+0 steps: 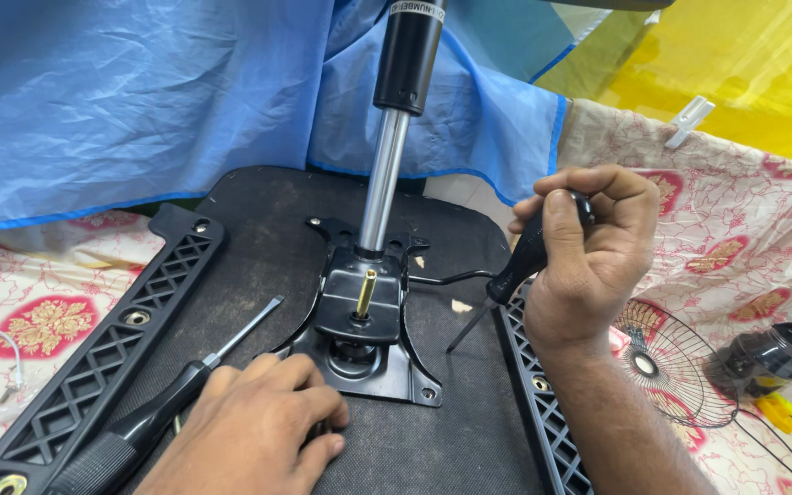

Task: The person uses a screwdriver to tighten screws on the base of an overturned office chair. They remove a central cap, insert a metal pin into the gas lift cylinder, and continue securing the base with screws.

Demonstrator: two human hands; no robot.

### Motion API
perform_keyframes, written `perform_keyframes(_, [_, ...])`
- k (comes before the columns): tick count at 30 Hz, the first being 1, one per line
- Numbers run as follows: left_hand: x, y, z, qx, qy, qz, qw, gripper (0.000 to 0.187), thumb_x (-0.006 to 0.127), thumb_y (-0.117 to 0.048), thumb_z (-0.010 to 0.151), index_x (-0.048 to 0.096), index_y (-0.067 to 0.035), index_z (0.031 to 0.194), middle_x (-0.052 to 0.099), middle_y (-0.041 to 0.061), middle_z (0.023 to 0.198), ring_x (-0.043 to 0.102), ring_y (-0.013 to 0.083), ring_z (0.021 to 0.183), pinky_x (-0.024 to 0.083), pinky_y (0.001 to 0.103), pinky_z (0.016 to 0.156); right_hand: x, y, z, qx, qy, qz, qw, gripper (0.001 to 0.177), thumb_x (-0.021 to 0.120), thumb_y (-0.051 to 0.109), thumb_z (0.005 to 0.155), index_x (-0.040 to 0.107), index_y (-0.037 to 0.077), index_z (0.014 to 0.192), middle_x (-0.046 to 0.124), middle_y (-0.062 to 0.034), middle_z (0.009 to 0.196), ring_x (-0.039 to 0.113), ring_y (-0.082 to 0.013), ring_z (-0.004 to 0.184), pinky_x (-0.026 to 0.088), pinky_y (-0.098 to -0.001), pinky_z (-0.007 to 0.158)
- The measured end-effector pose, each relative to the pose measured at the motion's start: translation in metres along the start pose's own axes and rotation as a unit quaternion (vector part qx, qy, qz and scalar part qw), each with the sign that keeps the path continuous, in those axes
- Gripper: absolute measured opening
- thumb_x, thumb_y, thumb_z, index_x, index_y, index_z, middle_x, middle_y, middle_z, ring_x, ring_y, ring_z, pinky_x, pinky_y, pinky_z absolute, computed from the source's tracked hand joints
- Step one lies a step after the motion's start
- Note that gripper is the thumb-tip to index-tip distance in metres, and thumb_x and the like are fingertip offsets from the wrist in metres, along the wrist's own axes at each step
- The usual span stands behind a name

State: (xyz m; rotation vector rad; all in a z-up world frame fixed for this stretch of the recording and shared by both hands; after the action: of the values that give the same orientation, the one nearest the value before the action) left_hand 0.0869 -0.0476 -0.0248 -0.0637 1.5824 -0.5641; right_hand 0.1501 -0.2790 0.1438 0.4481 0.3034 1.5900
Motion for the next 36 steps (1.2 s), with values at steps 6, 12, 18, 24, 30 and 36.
perform_keyframes(6, [-0.011,0.021,0.0,-0.007,-0.022,0.003,1.0,0.027,0.077,-0.049,0.084,0.083,-0.033,0.105,0.069,-0.01,0.11,0.06,0.013,0.117,0.039,0.045,0.098,0.004,-0.019,-0.007,0.098,0.001,0.021,0.995,0.032,0.053,-0.001,0.107,0.039,0.006,0.135,0.061,-0.0123,0.114,0.068,-0.0156,0.088,0.062,-0.0325,0.078])
perform_keyframes(12, [-0.092,0.016,0.012,0.033,-0.224,-0.062,0.972,0.03,0.07,-0.042,0.09,0.081,-0.02,0.107,0.072,0.003,0.109,0.066,0.0238,0.112,0.048,0.044,0.095,0.014,-0.016,0.017,0.081,0.03,0.002,0.996,0.034,0.055,0.0,0.109,0.037,0.007,0.137,0.061,-0.0149,0.122,0.071,-0.0194,0.097,0.064,-0.0354,0.086])
perform_keyframes(18, [-0.141,0.025,0.054,-0.062,-0.201,-0.089,0.973,0.04,0.072,-0.038,0.085,0.075,-0.014,0.117,0.072,0.01,0.113,0.069,0.0287,0.108,0.052,0.041,0.096,0.045,-0.004,0.065,0.006,0.089,0.049,0.995,0.035,0.059,0.004,0.113,0.034,0.01,0.138,0.063,-0.0188,0.137,0.073,-0.0233,0.112,0.066,-0.0355,0.1])
perform_keyframes(24, [-0.141,0.036,0.08,-0.048,-0.138,-0.071,0.987,0.042,0.074,-0.036,0.084,0.073,-0.01,0.118,0.073,0.011,0.121,0.067,0.027,0.117,0.05,0.04,0.103,0.114,-0.009,0.079,-0.035,0.183,-0.025,0.982,0.044,0.072,0.005,0.108,0.037,0.009,0.134,0.071,-0.0156,0.131,0.072,-0.0174,0.109,0.063,-0.0294,0.096])
perform_keyframes(30, [-0.137,0.095,0.119,-0.019,-0.137,-0.076,0.987,0.037,0.071,-0.028,0.084,0.074,-0.008,0.114,0.076,0.012,0.116,0.071,0.0282,0.113,0.053,0.04,0.101,0.167,-0.019,0.084,-0.045,0.236,-0.183,0.953,0.044,0.081,0.005,0.091,0.049,0.007,0.12,0.071,-0.0112,0.114,0.072,-0.0154,0.103,0.06,-0.0286,0.084])
perform_keyframes(36, [-0.12,0.116,0.174,0.113,-0.139,-0.059,0.982,0.039,0.072,-0.026,0.084,0.072,-0.006,0.118,0.074,0.015,0.118,0.068,0.0329,0.115,0.051,0.044,0.1,0.194,-0.046,0.075,-0.023,0.28,-0.292,0.914,0.039,0.078,0.003,0.088,0.052,0.007,0.116,0.066,-0.0087,0.107,0.069,-0.0201,0.091,0.059,-0.0345,0.076])
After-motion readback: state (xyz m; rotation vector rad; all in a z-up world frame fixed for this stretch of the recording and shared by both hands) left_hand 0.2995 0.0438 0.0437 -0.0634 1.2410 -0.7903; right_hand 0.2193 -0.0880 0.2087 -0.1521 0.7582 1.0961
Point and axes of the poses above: each hand's wrist, its own z-axis towards the middle knuckle, its own x-axis out of the palm, y = z × x, the point moved 10 cm from there along z, towards the middle knuckle
